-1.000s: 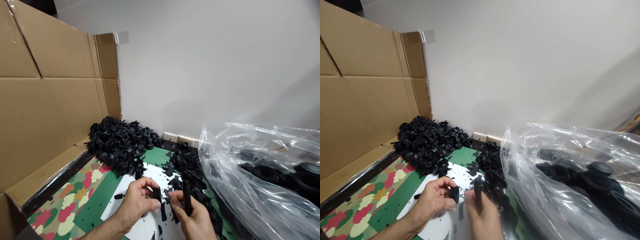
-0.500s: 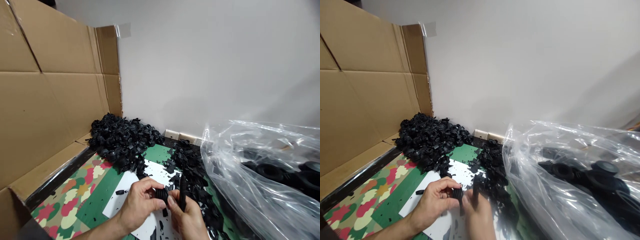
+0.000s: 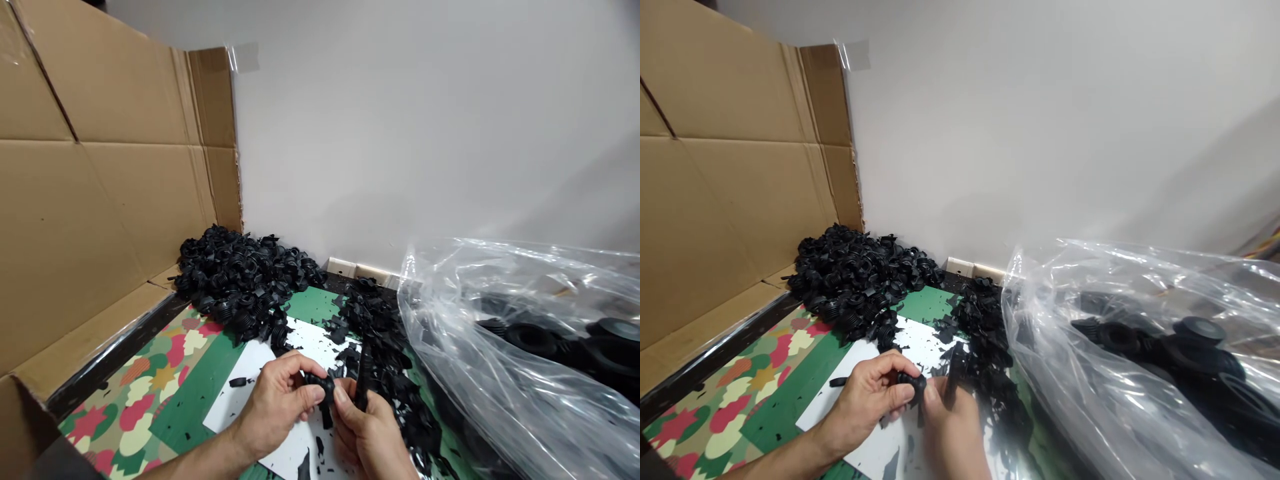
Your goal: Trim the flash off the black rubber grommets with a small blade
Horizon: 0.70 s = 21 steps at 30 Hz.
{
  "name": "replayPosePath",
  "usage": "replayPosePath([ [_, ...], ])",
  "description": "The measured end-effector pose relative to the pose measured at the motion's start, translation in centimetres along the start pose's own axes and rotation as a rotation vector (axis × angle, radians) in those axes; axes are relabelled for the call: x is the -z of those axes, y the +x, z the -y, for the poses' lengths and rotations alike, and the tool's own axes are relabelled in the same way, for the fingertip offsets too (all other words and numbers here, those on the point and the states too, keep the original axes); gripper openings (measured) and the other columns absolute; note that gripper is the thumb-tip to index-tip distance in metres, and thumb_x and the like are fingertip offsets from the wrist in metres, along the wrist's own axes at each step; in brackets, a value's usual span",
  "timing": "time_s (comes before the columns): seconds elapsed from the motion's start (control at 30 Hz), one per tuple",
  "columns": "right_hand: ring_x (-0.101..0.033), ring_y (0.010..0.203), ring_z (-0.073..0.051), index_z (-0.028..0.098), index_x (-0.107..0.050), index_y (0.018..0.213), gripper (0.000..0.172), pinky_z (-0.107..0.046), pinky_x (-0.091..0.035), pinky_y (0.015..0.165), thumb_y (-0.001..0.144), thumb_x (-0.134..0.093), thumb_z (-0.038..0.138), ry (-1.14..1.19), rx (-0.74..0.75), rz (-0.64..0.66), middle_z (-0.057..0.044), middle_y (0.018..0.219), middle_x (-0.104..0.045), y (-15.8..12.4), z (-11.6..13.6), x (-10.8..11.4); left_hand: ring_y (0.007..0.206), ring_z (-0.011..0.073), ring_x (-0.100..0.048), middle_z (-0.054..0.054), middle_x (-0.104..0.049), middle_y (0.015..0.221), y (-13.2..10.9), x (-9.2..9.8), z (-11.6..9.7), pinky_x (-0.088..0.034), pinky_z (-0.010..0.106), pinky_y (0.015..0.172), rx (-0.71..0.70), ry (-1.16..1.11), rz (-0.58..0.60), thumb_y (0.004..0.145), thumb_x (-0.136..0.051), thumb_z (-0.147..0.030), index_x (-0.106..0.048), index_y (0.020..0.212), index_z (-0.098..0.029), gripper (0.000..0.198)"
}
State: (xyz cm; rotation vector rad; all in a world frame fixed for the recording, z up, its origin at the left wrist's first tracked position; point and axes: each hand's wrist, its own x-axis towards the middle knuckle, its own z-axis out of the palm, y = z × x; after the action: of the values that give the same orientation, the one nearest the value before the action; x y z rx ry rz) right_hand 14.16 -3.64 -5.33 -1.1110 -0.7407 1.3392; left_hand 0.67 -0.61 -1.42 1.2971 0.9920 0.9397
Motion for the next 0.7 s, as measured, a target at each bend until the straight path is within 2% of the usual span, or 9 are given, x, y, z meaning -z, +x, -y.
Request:
replayPosePath([
  [0.1,-0.015,0.035,-0.004,0.016,-0.062,0.064,0.04,-0.022,-0.023,0.038,0.068,-0.073,0.054,-0.005,-0.069,0.04,0.012,0.041,-0.028,-0.1,0.2,-0.2,0.045,0.0089,-0.042,-0.007,-0.047,0.051,0.0,0.0,0.1,-0.032,0.02,0.044,0.042,0.056,-0.018,0.07,-0.064,-0.023,-0.064,0.08,-0.015,0.013],
  [0.2,-0.028,0.038,-0.007,0.015,-0.065,0.064,0.04,-0.023,-0.026,0.04,0.065,-0.074,0.054,-0.12,-0.008,-0.007,0.007,0.044,-0.041,-0.2,0.7,0.2,0.05,0.0097,-0.042,-0.005,-0.049,0.058,0.1,0.2,0.3,-0.033,0.022,0.048,-0.002,0.115,-0.037,0.071,-0.063,-0.021,-0.064,0.077,-0.015,0.008],
  [0.3,-0.047,0.051,-0.014,0.015,-0.072,0.076,0.042,-0.025,-0.036,0.048,0.065,-0.073,0.056,-0.222,0.107,-0.12,-0.001,0.059,-0.059,-0.2,1.8,1.3,0.053,0.0096,-0.042,-0.003,-0.052,0.068,0.0,0.3,0.5,-0.033,0.023,0.05,-0.039,0.169,-0.031,0.072,-0.061,-0.019,-0.066,0.078,-0.016,0.008],
  [0.43,-0.058,0.073,-0.021,0.018,-0.074,0.083,0.049,-0.028,-0.044,0.061,0.065,-0.071,0.063,-0.203,0.176,-0.225,-0.007,0.083,-0.068,-0.5,3.6,2.7,0.056,0.0108,-0.043,-0.001,-0.053,0.074,-0.2,0.2,0.2,-0.034,0.024,0.054,-0.062,0.241,-0.021,0.073,-0.057,-0.016,-0.065,0.079,-0.017,0.01],
  [0.47,-0.058,0.074,-0.02,0.019,-0.074,0.084,0.049,-0.027,-0.044,0.063,0.066,-0.07,0.065,-0.203,0.191,-0.244,-0.006,0.082,-0.068,-0.6,4.0,2.9,0.059,0.0117,-0.044,-0.001,-0.053,0.075,-0.3,0.2,0.0,-0.035,0.025,0.056,-0.072,0.263,-0.022,0.073,-0.057,-0.016,-0.064,0.079,-0.017,0.01],
  [0.53,-0.056,0.066,-0.017,0.02,-0.073,0.09,0.051,-0.026,-0.043,0.06,0.07,-0.066,0.067,-0.189,0.209,-0.247,-0.002,0.068,-0.063,-0.9,4.4,2.9,0.064,0.014,-0.046,0.0,-0.053,0.076,-0.4,0.1,-0.3,-0.037,0.026,0.061,-0.102,0.308,-0.024,0.074,-0.056,-0.016,-0.064,0.079,-0.017,0.01],
  [0.63,-0.051,0.049,-0.015,0.02,-0.067,0.093,0.052,-0.026,-0.04,0.052,0.075,-0.06,0.068,-0.188,0.23,-0.168,0.003,0.048,-0.054,-1.0,4.2,2.8,0.07,0.0167,-0.049,0.001,-0.055,0.078,-0.5,0.1,-0.4,-0.038,0.028,0.066,-0.14,0.357,-0.019,0.075,-0.055,-0.017,-0.064,0.082,-0.017,0.011],
  [0.7,-0.055,0.05,-0.017,0.02,-0.063,0.089,0.049,-0.028,-0.043,0.053,0.074,-0.062,0.067,-0.216,0.233,-0.134,0.001,0.05,-0.059,-0.9,3.9,2.7,0.072,0.0175,-0.05,0.002,-0.055,0.08,-0.6,0.2,-0.4,-0.038,0.029,0.067,-0.151,0.373,-0.01,0.076,-0.055,-0.018,-0.064,0.083,-0.017,0.012],
])
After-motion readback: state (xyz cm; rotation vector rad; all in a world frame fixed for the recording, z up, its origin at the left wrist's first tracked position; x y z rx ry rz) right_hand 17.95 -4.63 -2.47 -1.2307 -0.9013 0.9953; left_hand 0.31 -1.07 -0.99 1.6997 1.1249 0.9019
